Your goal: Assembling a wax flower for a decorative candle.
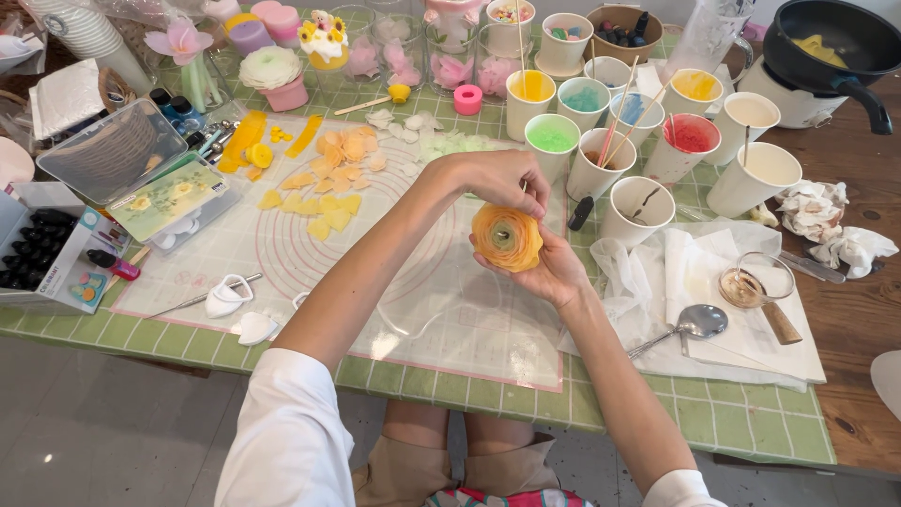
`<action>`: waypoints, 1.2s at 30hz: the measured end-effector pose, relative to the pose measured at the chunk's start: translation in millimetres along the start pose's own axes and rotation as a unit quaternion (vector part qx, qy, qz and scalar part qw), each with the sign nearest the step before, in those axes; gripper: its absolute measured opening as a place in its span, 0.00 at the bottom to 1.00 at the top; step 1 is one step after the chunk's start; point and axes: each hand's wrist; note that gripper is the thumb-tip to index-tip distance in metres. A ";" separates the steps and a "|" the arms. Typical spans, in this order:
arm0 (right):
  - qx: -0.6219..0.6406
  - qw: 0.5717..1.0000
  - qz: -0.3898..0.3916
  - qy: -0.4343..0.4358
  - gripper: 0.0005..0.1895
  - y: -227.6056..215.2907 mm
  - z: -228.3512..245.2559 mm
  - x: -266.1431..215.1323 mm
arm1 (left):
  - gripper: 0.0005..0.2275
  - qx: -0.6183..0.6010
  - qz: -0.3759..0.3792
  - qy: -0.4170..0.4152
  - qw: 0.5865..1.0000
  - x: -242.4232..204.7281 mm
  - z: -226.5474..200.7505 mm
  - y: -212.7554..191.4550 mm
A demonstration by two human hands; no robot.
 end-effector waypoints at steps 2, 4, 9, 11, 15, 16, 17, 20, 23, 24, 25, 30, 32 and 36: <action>0.015 1.000 0.002 -0.001 0.31 0.0 0.1 -0.1 | 0.07 -0.002 0.000 0.005 1.000 -0.5 -0.4 -1.0; 0.013 1.000 0.004 -0.002 0.31 -0.7 0.2 0.0 | 0.07 -0.012 0.002 0.015 1.000 -0.7 0.2 -1.3; 0.007 1.000 -0.005 -0.006 0.32 6.3 -4.5 0.3 | 0.07 -0.003 -0.003 0.010 1.000 -3.2 -1.7 -1.6; 0.004 1.000 -0.002 -0.007 0.33 3.2 -3.1 -0.2 | 0.07 -0.005 -0.004 0.005 1.000 -4.1 -2.4 -2.1; -0.047 0.998 -0.006 -0.034 0.32 0.4 -1.5 1.3 | 0.10 -0.015 -0.031 0.030 0.999 -15.2 -0.8 -2.6; -0.081 0.994 -0.025 -0.064 0.31 0.0 -2.1 1.0 | 0.12 -0.036 -0.060 0.043 0.997 -19.2 0.1 -1.2; -0.079 0.994 -0.025 -0.065 0.31 -2.7 -1.8 2.5 | 0.12 -0.036 -0.059 0.042 0.997 -22.3 7.6 7.5; -0.210 0.964 -0.030 -0.162 0.32 -9.4 0.9 6.9 | 0.15 -0.078 -0.280 0.033 0.956 -29.4 20.8 34.0; -0.198 0.959 -0.018 -0.201 0.27 -8.7 -2.0 6.2 | 0.19 -0.103 -0.412 -0.041 0.904 -36.2 10.4 68.0; -0.221 0.950 -0.047 -0.214 0.26 -3.4 -5.1 6.0 | 0.23 -0.118 -0.429 -0.068 0.893 -37.2 3.2 76.9; -0.244 0.940 -0.075 -0.227 0.25 1.9 -8.3 5.8 | 0.26 -0.134 -0.446 -0.095 0.880 -38.2 -3.9 85.8; -0.269 0.924 -0.067 -0.262 0.22 -15.2 -5.7 7.9 | 0.25 -0.162 -0.492 -0.066 0.853 -33.8 -4.2 97.4; -0.279 0.920 -0.059 -0.269 0.21 -10.5 -6.5 8.0 | 0.24 -0.175 -0.501 -0.066 0.845 -33.3 -0.5 96.5; -0.235 0.937 -0.059 -0.253 0.22 -2.0 -8.3 5.7 | 0.23 -0.211 -0.485 -0.047 0.847 -35.1 6.3 92.9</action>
Point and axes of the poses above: each hand's wrist, its own x-axis towards the middle knuckle, its own y-axis out of the palm, z = x × y, and after that the axes turned 3 degrees about y, right-handed
